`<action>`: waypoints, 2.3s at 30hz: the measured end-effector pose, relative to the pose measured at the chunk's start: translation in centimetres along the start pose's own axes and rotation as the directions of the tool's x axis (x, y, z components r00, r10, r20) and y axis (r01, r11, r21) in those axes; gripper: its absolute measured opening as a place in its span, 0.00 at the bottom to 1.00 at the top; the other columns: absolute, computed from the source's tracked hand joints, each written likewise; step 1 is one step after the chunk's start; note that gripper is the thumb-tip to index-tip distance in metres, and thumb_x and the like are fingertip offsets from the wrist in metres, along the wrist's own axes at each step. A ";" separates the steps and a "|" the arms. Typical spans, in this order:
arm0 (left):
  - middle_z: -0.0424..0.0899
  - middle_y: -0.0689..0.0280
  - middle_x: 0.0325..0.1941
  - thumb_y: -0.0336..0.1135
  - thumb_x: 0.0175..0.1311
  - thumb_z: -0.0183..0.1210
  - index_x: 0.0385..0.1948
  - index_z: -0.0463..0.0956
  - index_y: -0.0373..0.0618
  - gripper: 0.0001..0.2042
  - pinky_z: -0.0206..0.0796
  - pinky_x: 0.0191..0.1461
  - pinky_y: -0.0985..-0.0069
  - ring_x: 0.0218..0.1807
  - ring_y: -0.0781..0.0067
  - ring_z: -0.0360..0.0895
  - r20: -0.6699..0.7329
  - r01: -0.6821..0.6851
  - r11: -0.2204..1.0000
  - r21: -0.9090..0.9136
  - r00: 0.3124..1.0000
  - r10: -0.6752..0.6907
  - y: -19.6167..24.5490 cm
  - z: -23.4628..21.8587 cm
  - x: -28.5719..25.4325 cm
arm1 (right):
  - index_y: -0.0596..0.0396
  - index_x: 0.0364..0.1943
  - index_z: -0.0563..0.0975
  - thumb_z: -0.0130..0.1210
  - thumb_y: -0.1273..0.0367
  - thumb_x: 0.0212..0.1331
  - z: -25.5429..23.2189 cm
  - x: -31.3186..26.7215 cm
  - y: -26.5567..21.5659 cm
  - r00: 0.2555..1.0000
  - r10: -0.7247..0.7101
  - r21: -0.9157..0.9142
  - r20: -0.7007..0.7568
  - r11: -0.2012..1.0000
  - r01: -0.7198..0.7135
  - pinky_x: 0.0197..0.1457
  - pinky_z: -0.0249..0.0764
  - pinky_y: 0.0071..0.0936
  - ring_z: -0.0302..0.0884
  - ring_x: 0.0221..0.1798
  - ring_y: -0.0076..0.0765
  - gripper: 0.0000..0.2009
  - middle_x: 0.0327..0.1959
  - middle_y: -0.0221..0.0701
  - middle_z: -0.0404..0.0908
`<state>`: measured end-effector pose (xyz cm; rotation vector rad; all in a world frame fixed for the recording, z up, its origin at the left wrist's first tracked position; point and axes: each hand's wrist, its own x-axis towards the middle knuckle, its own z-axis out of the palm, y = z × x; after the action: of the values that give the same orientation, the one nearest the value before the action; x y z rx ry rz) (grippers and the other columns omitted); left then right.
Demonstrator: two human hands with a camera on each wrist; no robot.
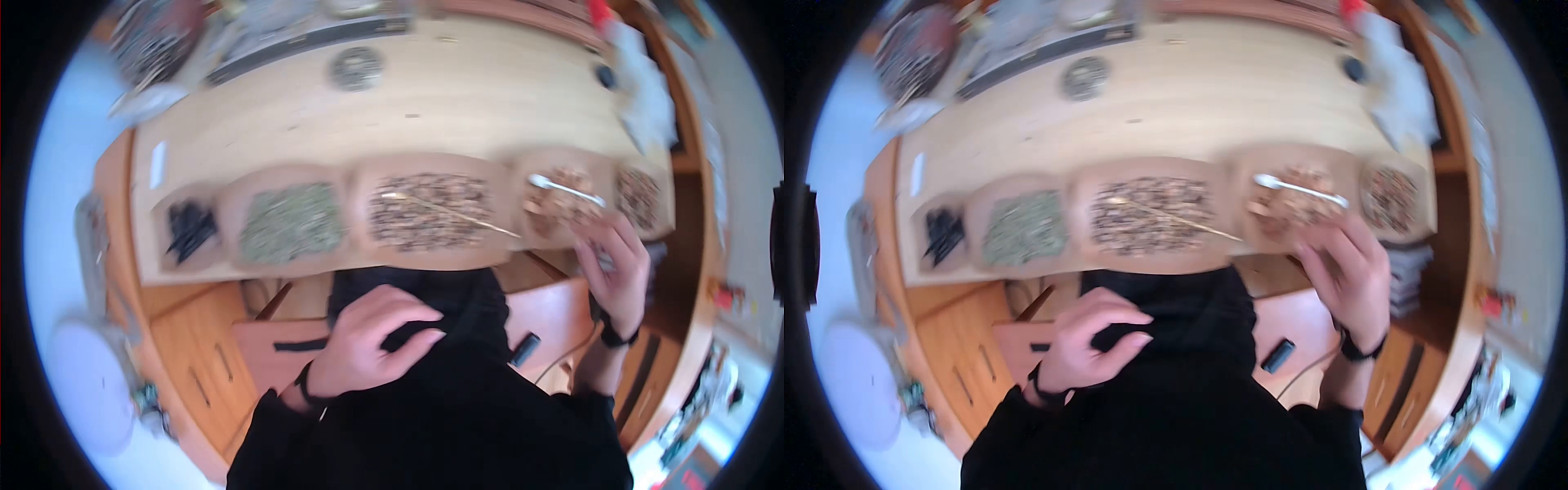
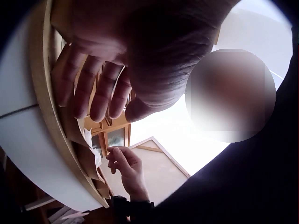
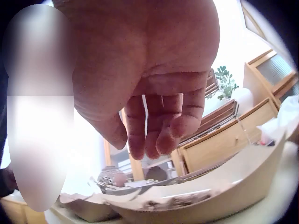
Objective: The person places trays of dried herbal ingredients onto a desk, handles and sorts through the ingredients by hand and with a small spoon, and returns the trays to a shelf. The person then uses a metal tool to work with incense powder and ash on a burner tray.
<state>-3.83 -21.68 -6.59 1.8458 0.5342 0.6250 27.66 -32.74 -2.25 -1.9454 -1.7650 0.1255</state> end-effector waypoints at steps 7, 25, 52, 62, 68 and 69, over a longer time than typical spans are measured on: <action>0.85 0.65 0.28 0.25 0.51 0.75 0.33 0.86 0.45 0.09 0.69 0.32 0.72 0.27 0.66 0.79 -0.325 -0.060 0.886 0.460 0.917 0.231 0.0 -6.4 -1.9 | 0.57 0.39 0.84 0.68 0.75 0.55 5.0 -0.3 -3.7 0.995 -0.096 0.193 -0.036 0.976 0.101 0.32 0.71 0.32 0.79 0.29 0.41 0.08 0.29 0.36 0.83; 0.81 0.63 0.42 0.20 0.52 0.64 0.36 0.83 0.45 0.10 0.68 0.48 0.64 0.44 0.58 0.77 -0.341 0.272 0.340 0.900 0.926 0.164 -5.1 -16.7 -6.2 | 0.60 0.49 0.83 0.56 0.85 0.60 6.5 -2.3 -3.3 0.990 0.075 0.285 -0.118 0.958 -0.039 0.31 0.73 0.26 0.82 0.31 0.36 0.15 0.30 0.39 0.82; 0.72 0.53 0.74 0.62 0.50 0.74 0.66 0.75 0.42 0.43 0.61 0.75 0.50 0.72 0.49 0.72 -0.185 0.104 0.614 0.782 0.980 0.069 -4.1 -8.4 -1.6 | 0.57 0.36 0.84 0.69 0.78 0.52 6.8 3.8 -6.7 0.999 0.052 -0.010 -0.008 0.999 -0.052 0.49 0.73 0.37 0.77 0.44 0.44 0.08 0.36 0.32 0.81; 0.77 0.56 0.69 0.59 0.47 0.76 0.63 0.77 0.42 0.41 0.64 0.74 0.49 0.70 0.49 0.73 -0.284 0.131 0.600 0.789 0.945 0.166 -4.7 -10.0 -3.6 | 0.65 0.38 0.84 0.63 0.80 0.61 7.7 2.8 -9.1 0.896 0.415 0.635 -0.159 0.738 -0.229 0.39 0.73 0.26 0.80 0.33 0.31 0.04 0.33 0.34 0.83; 0.78 0.56 0.68 0.61 0.50 0.74 0.63 0.77 0.41 0.41 0.53 0.79 0.44 0.72 0.51 0.72 -0.297 0.188 0.557 0.809 0.948 0.111 -4.8 -9.5 -4.6 | 0.64 0.38 0.84 0.59 0.76 0.66 9.4 3.3 -11.3 0.960 0.091 0.651 -0.265 0.751 0.108 0.35 0.71 0.25 0.78 0.31 0.30 0.05 0.34 0.37 0.82; 0.78 0.56 0.68 0.61 0.50 0.74 0.63 0.77 0.41 0.41 0.51 0.80 0.44 0.72 0.51 0.72 -0.278 0.178 0.552 0.815 0.955 0.104 -4.9 -9.5 -4.7 | 0.64 0.39 0.84 0.59 0.76 0.66 10.0 3.6 -12.1 0.975 0.052 0.673 -0.216 0.732 0.110 0.35 0.72 0.24 0.79 0.31 0.30 0.05 0.34 0.37 0.83</action>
<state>-13.85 -16.26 -9.18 2.6497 1.2469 0.6792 13.29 -25.90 -4.86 -1.3242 -1.3296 0.4629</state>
